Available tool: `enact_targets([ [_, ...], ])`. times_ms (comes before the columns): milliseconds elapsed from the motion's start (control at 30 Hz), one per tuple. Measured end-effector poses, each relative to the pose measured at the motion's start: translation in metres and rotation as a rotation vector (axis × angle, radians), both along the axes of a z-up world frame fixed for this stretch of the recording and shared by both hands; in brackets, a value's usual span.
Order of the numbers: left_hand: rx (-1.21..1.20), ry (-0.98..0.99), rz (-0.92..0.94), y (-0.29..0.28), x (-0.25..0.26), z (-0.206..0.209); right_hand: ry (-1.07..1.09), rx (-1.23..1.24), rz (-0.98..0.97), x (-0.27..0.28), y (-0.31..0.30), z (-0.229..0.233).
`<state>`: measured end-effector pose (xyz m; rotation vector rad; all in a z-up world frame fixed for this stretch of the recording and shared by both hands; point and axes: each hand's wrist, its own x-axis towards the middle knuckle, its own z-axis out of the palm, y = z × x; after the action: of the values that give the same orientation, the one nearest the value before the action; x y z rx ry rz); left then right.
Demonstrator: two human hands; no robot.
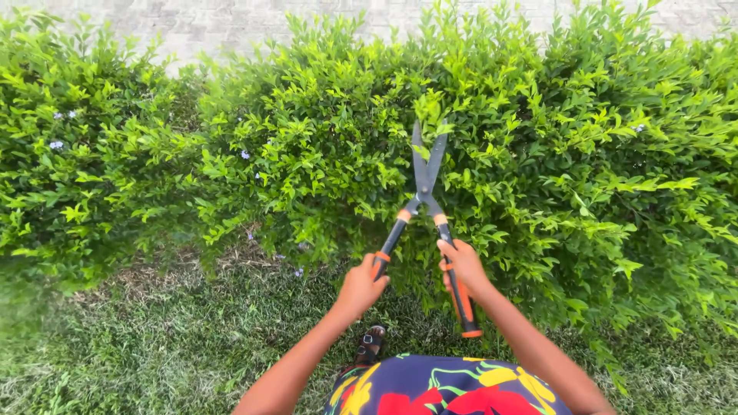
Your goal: Trimming a garden hedge using large hand shears.
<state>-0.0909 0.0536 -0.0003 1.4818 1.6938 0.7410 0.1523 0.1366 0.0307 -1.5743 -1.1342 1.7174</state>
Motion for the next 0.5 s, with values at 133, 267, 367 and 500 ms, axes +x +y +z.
enact_targets([
  [133, 0.013, -0.077, 0.1, -0.001, 0.038, -0.034, 0.004, -0.038, -0.154, -0.034, -0.007, -0.014],
  [267, 0.054, -0.128, 0.092, -0.007, 0.04, -0.035, 0.069, 0.005, -0.181, -0.037, -0.015, -0.018],
  [367, -0.002, -0.132, 0.073, -0.016, 0.034, -0.019, 0.102, 0.025, -0.159, -0.031, -0.023, -0.018],
  [500, 0.018, -0.091, 0.049, -0.025, 0.008, 0.009, 0.05, 0.062, -0.04, 0.001, -0.023, -0.007],
])
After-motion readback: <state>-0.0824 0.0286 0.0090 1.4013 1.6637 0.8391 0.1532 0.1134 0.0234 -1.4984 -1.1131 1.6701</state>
